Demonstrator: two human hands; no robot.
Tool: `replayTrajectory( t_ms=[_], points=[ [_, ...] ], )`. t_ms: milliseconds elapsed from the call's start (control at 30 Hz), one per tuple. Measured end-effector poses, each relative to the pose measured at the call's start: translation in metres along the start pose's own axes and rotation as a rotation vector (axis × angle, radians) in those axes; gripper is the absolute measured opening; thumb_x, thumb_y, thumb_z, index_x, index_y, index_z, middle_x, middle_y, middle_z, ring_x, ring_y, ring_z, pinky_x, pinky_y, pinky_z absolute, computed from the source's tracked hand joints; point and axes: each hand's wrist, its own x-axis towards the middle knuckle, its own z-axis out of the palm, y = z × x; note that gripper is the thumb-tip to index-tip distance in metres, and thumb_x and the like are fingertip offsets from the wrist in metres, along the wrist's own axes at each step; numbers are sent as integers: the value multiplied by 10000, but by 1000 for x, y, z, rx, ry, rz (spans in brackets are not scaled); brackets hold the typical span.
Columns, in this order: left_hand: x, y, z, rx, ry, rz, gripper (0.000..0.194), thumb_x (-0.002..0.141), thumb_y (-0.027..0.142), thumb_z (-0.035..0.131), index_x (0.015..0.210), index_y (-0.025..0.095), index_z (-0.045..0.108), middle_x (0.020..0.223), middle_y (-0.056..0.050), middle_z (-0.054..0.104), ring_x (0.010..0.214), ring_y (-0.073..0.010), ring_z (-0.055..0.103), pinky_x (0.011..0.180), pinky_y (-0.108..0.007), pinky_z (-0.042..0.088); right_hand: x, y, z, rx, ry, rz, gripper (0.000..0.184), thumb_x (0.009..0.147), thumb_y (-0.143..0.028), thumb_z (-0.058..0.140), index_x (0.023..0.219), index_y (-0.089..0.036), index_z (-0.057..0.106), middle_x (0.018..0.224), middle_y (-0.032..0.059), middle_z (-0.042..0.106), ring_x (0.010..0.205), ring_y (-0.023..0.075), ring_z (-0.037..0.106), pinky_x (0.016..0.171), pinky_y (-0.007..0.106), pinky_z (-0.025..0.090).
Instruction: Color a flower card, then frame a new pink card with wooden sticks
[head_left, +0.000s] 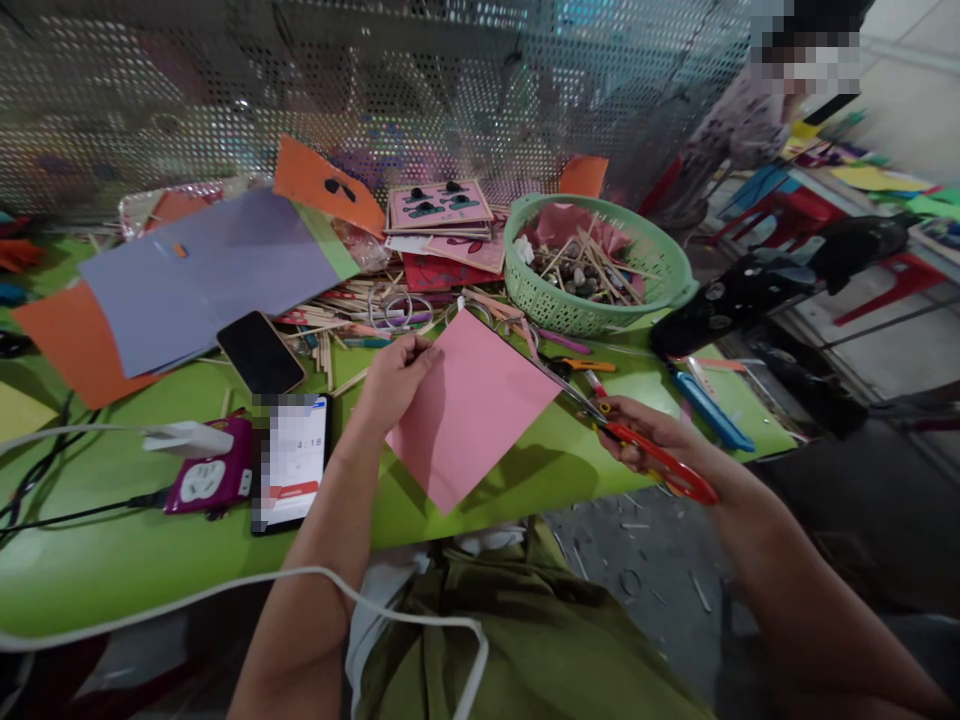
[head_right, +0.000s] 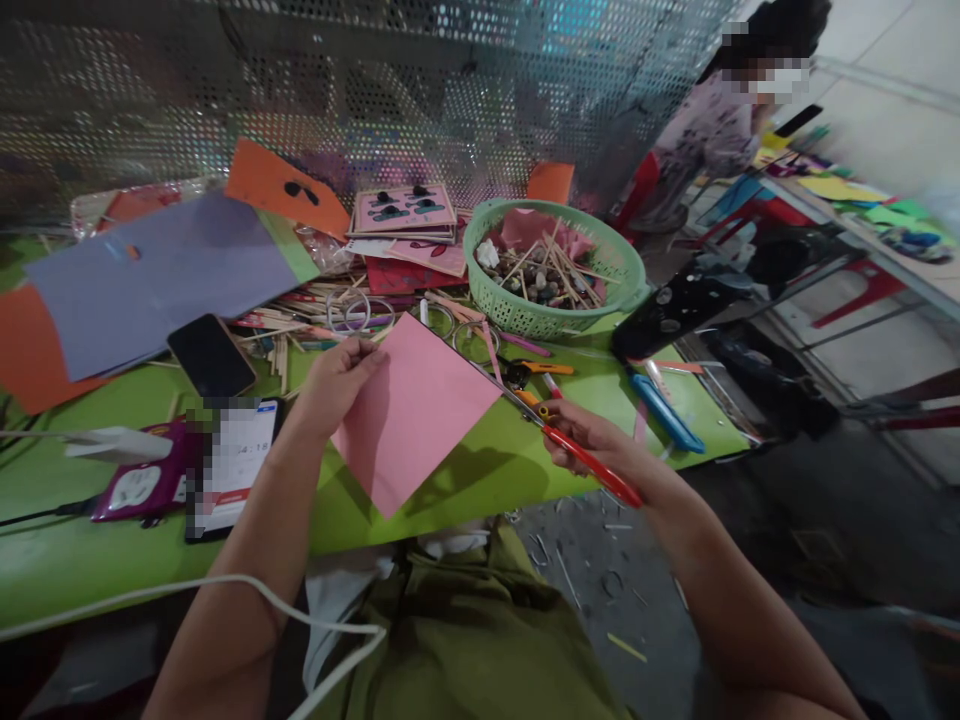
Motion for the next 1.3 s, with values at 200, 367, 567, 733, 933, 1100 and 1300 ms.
replayTrajectory(
  t_ms=[200, 367, 567, 733, 933, 1100, 1300],
  points=[
    [2, -3, -1, 27, 2, 9, 169, 845, 365, 674, 809, 201, 658, 771, 3, 633, 737, -162, 529, 716, -296, 388, -3, -5, 3, 92, 54, 43, 447, 822, -491, 745, 1215, -310, 634, 632, -64, 485, 440, 81, 303, 388, 220, 264],
    [3, -3, -1, 43, 2, -7, 185, 842, 384, 695, 805, 204, 665, 762, 2, 638, 744, -169, 539, 705, -291, 405, -5, -5, 0, 31, 19, 6, 461, 817, -462, 756, 1234, -302, 641, 663, -56, 499, 460, 86, 339, 394, 228, 328],
    [1, -1, -1, 38, -6, -1, 193, 838, 394, 682, 809, 206, 649, 774, -1, 640, 748, -171, 541, 723, -298, 408, -6, -9, 1, 26, 49, 27, 489, 788, -464, 778, 1216, -293, 616, 653, -64, 485, 477, 93, 380, 399, 219, 347],
    [1, -2, -1, 45, 0, -3, 198, 826, 403, 686, 804, 210, 646, 769, -2, 638, 753, -176, 541, 735, -302, 422, -5, -4, 2, 30, 56, 6, 515, 807, -486, 776, 1254, -302, 597, 643, -68, 467, 460, 92, 348, 380, 217, 305],
    [-1, 0, 0, 45, -24, -18, 200, 834, 398, 694, 795, 208, 648, 751, 0, 635, 759, -179, 552, 741, -299, 444, -9, -2, 5, -93, 21, -156, 597, 806, -575, 802, 1299, -302, 606, 732, -26, 521, 542, 126, 394, 441, 260, 342],
    [-5, 4, 3, 47, -48, -4, 167, 849, 345, 679, 767, 203, 650, 754, 5, 636, 745, -164, 546, 745, -295, 441, -9, -2, 6, -126, 28, -179, 661, 818, -615, 796, 1374, -320, 592, 865, 23, 572, 661, 165, 488, 547, 303, 416],
    [-6, 5, 5, 28, -72, -13, 164, 848, 351, 686, 792, 197, 682, 756, 3, 646, 723, -158, 535, 713, -291, 424, -7, -13, 14, -186, 2, -176, 620, 866, -669, 729, 1356, -312, 598, 858, 30, 553, 658, 176, 448, 525, 307, 369]
  ],
)
